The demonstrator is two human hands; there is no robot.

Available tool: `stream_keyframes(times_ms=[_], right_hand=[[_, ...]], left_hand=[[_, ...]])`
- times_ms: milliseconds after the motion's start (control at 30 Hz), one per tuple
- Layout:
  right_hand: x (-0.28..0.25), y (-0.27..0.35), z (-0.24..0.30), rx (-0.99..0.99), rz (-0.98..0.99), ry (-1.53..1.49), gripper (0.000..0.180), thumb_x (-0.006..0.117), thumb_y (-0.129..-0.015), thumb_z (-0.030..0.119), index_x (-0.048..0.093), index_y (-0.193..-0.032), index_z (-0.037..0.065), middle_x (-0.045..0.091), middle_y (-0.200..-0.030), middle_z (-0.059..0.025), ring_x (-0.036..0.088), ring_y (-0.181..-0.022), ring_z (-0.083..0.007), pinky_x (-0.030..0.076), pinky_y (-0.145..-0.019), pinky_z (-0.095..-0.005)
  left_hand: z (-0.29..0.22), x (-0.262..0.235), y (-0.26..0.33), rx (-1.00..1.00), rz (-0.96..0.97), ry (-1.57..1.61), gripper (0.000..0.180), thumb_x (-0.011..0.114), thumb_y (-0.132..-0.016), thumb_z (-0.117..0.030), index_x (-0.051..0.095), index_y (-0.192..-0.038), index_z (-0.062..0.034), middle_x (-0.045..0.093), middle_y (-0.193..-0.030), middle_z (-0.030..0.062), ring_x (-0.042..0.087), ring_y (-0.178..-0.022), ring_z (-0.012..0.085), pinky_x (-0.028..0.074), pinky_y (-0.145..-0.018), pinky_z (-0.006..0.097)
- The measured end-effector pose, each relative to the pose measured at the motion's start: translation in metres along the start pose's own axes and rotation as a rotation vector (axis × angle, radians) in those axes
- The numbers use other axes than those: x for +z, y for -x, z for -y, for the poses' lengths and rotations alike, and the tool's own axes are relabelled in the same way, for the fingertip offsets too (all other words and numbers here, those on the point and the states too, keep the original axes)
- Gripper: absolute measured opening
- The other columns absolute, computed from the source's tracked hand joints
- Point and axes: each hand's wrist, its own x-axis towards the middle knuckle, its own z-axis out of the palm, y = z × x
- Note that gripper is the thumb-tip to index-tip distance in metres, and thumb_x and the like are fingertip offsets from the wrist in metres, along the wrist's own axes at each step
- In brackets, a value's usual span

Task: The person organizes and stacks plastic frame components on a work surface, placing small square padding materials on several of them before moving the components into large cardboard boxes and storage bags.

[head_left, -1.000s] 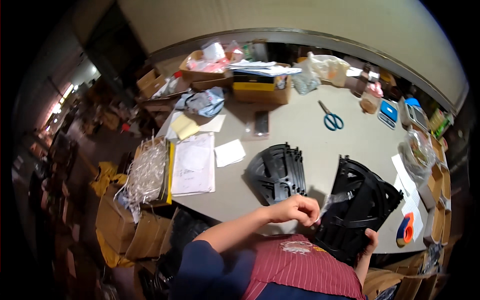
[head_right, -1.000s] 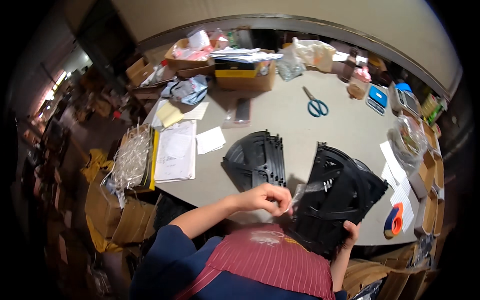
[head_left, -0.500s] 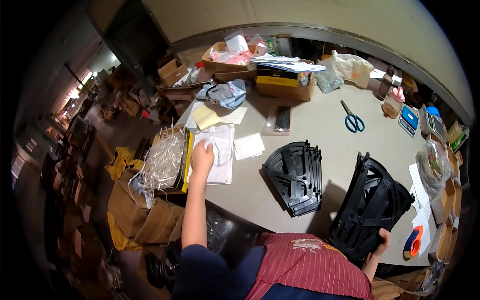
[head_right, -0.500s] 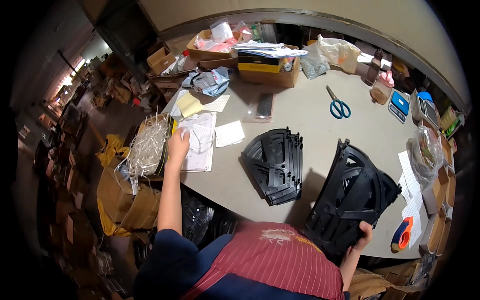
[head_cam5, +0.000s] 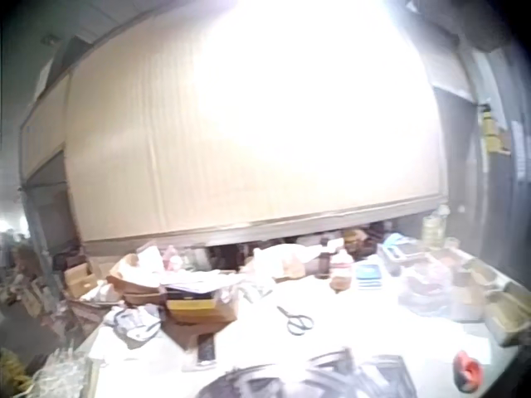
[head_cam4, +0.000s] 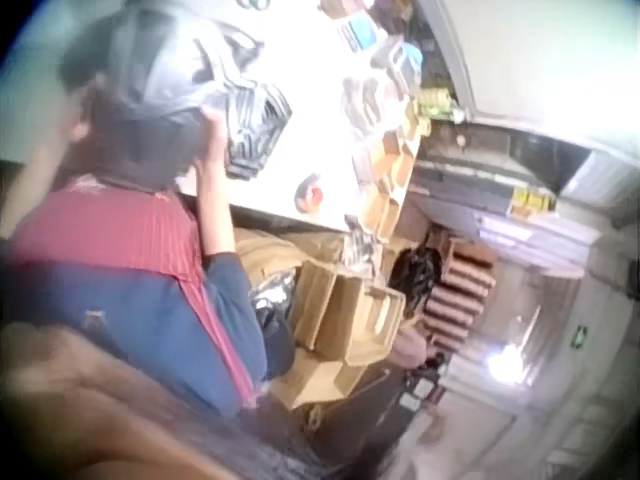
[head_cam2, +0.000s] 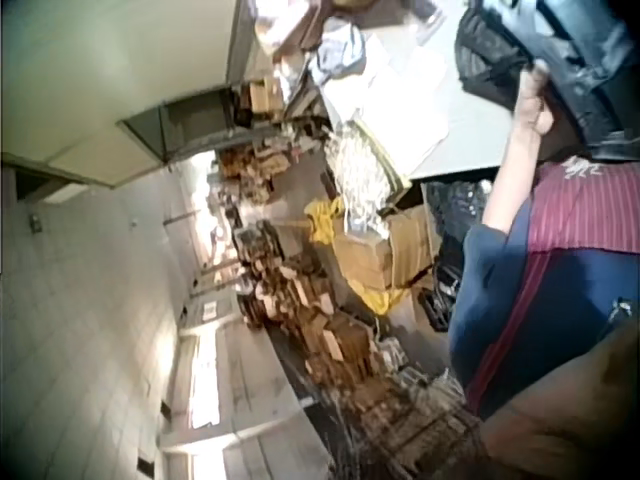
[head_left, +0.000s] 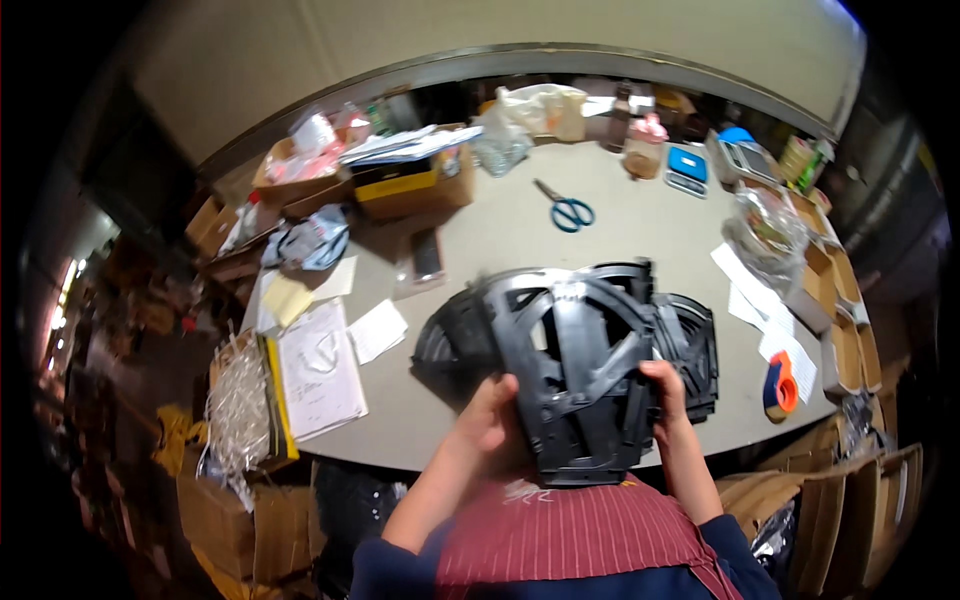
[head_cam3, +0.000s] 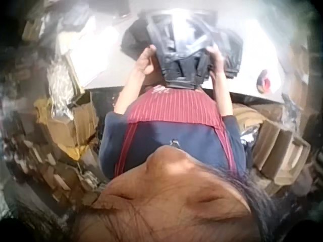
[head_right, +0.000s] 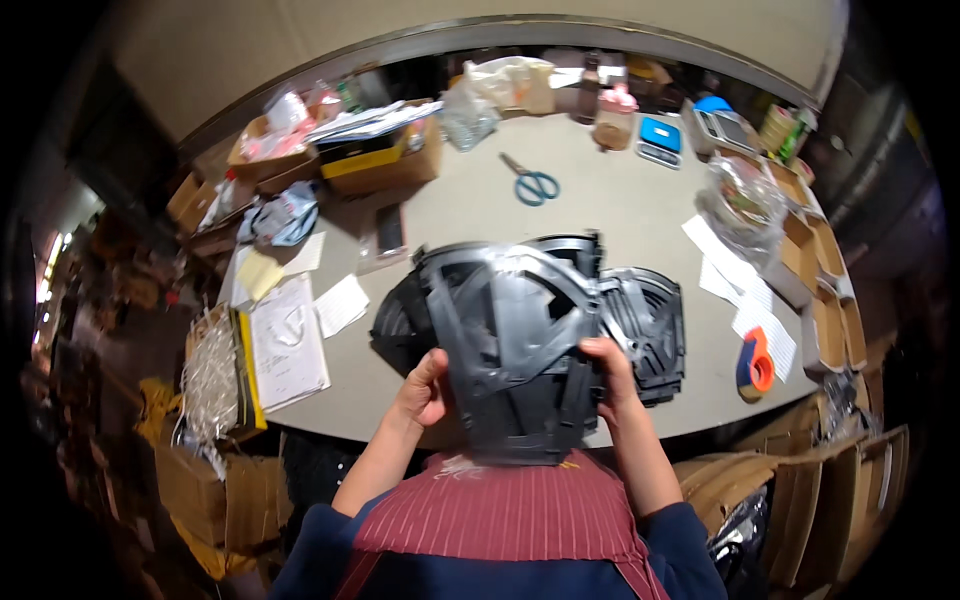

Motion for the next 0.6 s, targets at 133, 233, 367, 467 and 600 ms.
stream_keyframes(times_ms=[133, 233, 367, 467, 600], right_hand=[[-0.033, -0.018, -0.006, -0.231, 0.029, 0.469, 0.042, 0.067, -0.09, 0.03, 0.064, -0.118, -0.001, 0.07, -0.095, -0.0063, 0.065, -0.083, -0.013, 0.053, -0.074, -0.0276], [-0.036, -0.006, 0.002, -0.384, -0.094, 0.797, 0.029, 0.069, -0.094, 0.014, 0.065, -0.114, -0.005, 0.066, -0.081, -0.0023, 0.057, -0.064, -0.0057, 0.045, -0.055, -0.0219], [-0.041, -0.001, 0.001, -0.467, -0.192, 0.915, 0.03, 0.065, -0.094, 0.019, 0.067, -0.111, -0.006, 0.07, -0.071, -0.0087, 0.062, -0.058, -0.0089, 0.048, -0.053, -0.0266], [-0.06, -0.011, 0.016, -0.705, -0.364, 0.854, 0.029, 0.057, -0.098, 0.016, 0.065, -0.115, -0.006, 0.071, -0.073, -0.0115, 0.062, -0.057, -0.0101, 0.048, -0.051, -0.0271], [-0.11, -0.018, 0.074, -0.746, -0.595, 0.664, 0.036, 0.052, -0.103, 0.018, 0.059, -0.131, -0.002, 0.064, -0.068, -0.0019, 0.053, -0.047, -0.0067, 0.042, -0.042, -0.0231]], left_hand=[[0.021, 0.006, -0.007, 0.097, -0.241, -0.067, 0.049, 0.076, -0.088, -0.033, 0.062, -0.122, -0.0016, 0.07, -0.113, 0.0083, 0.068, -0.102, 0.0218, 0.055, -0.093, 0.039], [0.028, 0.004, -0.008, 0.168, -0.293, -0.162, 0.049, 0.074, -0.091, -0.031, 0.058, -0.124, 0.0006, 0.068, -0.112, 0.009, 0.067, -0.102, 0.0207, 0.053, -0.093, 0.036], [0.032, 0.008, -0.007, 0.234, -0.306, -0.17, 0.044, 0.071, -0.091, -0.015, 0.054, -0.128, 0.0016, 0.064, -0.119, 0.0115, 0.062, -0.109, 0.0234, 0.049, -0.097, 0.037], [0.034, 0.003, -0.005, 0.254, -0.382, -0.169, 0.051, 0.071, -0.086, -0.016, 0.052, -0.13, 0.0031, 0.063, -0.121, 0.0124, 0.062, -0.109, 0.0237, 0.05, -0.097, 0.038], [0.026, -0.015, 0.0, 0.322, -0.466, -0.223, 0.058, 0.072, -0.084, -0.019, 0.05, -0.133, 0.0041, 0.061, -0.121, 0.0123, 0.062, -0.108, 0.0238, 0.05, -0.098, 0.038]])
